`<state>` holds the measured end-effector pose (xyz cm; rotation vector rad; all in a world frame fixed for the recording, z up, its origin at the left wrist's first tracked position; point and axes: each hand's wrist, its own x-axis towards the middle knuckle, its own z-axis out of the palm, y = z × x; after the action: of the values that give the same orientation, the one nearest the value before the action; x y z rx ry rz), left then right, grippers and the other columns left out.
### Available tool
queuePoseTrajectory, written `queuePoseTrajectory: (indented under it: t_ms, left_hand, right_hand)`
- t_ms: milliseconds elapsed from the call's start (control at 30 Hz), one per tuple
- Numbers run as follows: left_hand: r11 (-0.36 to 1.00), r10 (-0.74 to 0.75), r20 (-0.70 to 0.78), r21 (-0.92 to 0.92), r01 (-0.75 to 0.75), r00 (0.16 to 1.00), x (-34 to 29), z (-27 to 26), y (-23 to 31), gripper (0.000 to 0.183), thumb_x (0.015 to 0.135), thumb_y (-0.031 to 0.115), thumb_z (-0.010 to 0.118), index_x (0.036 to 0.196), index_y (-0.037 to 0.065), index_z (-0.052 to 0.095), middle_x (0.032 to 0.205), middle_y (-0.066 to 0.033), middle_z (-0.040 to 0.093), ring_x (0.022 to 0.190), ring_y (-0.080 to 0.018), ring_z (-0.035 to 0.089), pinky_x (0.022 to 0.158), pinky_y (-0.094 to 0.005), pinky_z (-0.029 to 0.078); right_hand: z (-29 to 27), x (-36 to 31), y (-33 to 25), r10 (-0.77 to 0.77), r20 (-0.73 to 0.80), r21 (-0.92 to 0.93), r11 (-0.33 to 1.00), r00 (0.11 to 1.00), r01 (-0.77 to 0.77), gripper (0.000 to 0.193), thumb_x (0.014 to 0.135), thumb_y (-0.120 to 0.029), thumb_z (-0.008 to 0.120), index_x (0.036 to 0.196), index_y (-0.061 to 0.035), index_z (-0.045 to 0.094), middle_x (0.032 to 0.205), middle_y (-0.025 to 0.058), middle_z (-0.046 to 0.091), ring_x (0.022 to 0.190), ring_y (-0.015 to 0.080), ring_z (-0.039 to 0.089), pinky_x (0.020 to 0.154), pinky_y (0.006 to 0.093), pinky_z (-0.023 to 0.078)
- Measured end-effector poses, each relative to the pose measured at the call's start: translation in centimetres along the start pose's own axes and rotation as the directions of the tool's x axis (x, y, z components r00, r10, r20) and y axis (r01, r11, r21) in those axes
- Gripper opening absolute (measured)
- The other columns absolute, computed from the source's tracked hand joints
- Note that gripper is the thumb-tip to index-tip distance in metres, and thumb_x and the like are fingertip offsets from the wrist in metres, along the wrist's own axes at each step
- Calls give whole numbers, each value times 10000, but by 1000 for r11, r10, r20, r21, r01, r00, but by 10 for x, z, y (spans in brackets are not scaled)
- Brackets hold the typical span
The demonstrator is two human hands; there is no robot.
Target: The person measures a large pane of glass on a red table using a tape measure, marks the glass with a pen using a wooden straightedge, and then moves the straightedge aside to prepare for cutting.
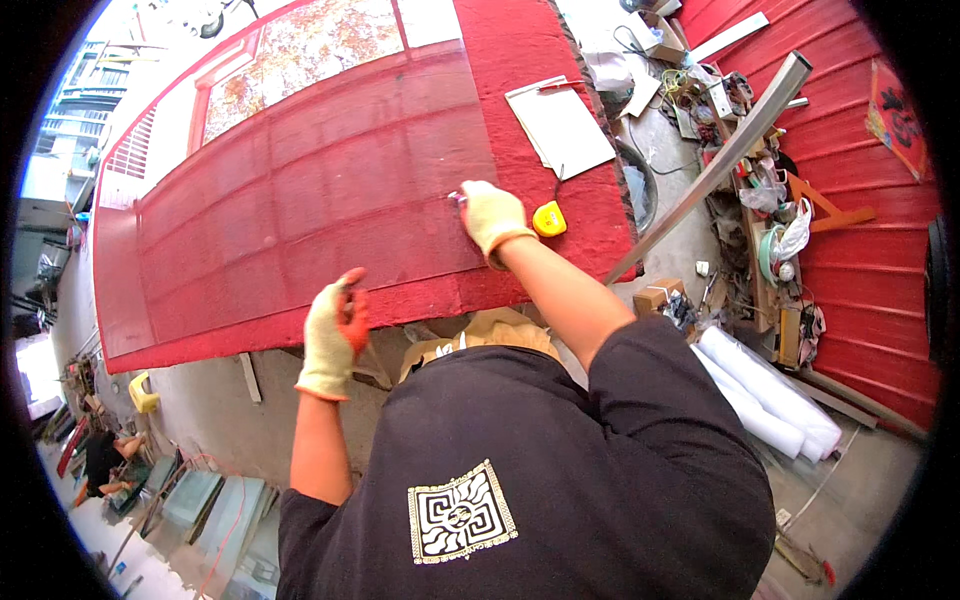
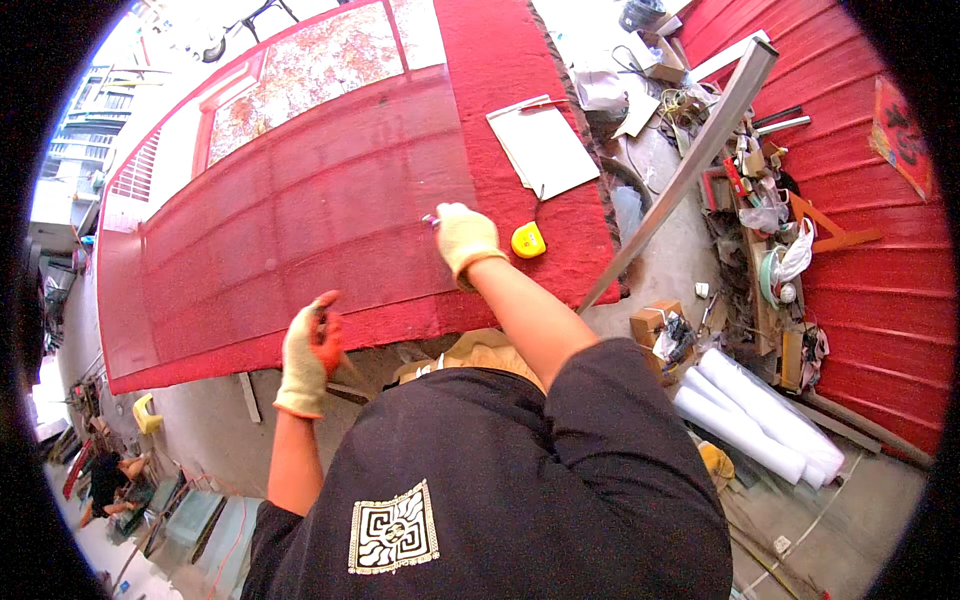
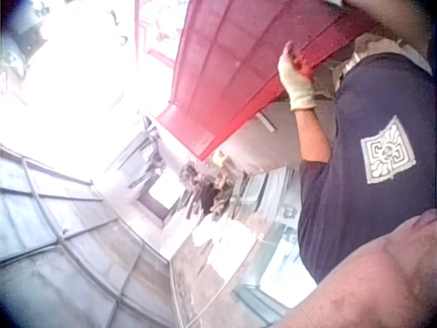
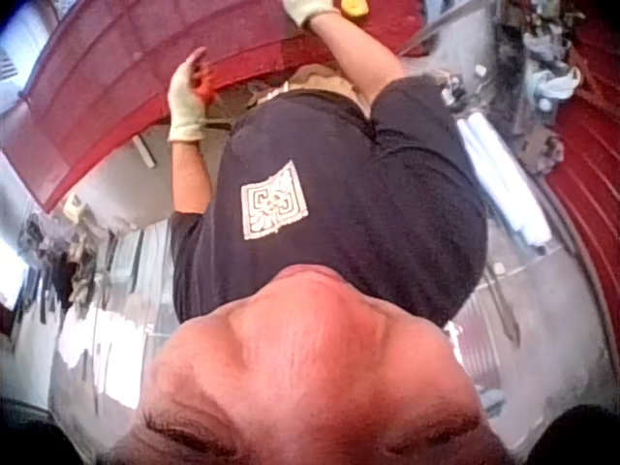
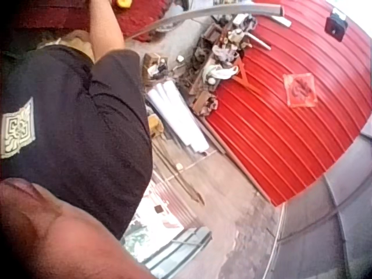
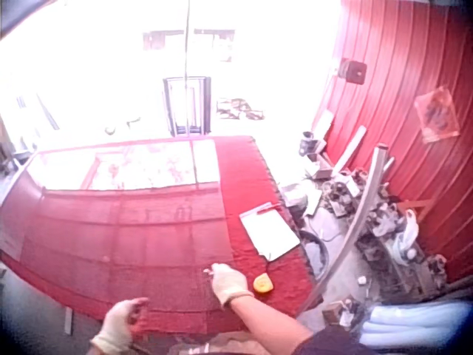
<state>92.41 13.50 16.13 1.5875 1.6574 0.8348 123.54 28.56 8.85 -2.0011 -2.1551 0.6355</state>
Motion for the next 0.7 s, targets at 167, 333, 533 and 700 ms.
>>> queuePoseTrajectory:
  t_ms: [167, 333, 533, 700]
  left_hand:
    - [999, 25, -181, -43, -33, 983, -12, -90, -30, 261, 1070, 28, 650, 1328, -1, 684, 1254, -69, 743, 1029, -109, 680, 829, -248, 557]
    - [992, -119, -230, -76, 104, 966, 0, -178, -95, 272, 1104, 108, 632, 1360, 20, 665, 1315, -85, 723, 1178, -143, 665, 1018, -301, 534]
    - [998, -47, -441, 9, 57, 896, 29, -256, -168, 387, 1104, 209, 660, 1462, 71, 614, 1223, -31, 687, 1077, -141, 627, 957, -302, 527]
    - [984, -170, -456, -35, 173, 874, 32, -202, -117, 539, 1080, 255, 696, 1576, 136, 521, 1214, -19, 633, 1065, -164, 606, 944, -340, 534]
  right_hand:
    - [-5, -57, 72, 291, -396, 141, 956, 871, -256, 536, 984, -406, 704, 1399, -71, 655, 1229, 194, 735, 1133, 412, 716, 958, 501, 580]
    - [-17, -98, 91, 481, -193, 80, 877, 856, -474, 825, 943, -511, 747, 1581, -78, 455, 1532, 214, 543, 1225, 428, 684, 1005, 513, 570]
    - [5, -95, 83, 515, -92, 92, 856, 852, -508, 1076, 897, -559, 781, 1700, -71, 256, 1644, 249, 445, 1347, 425, 626, 1075, 488, 546]
    - [5, -96, 89, 561, -136, 129, 827, 816, -547, 1061, 897, -554, 782, 1694, -71, 276, 1644, 238, 450, 1365, 418, 613, 1087, 487, 539]
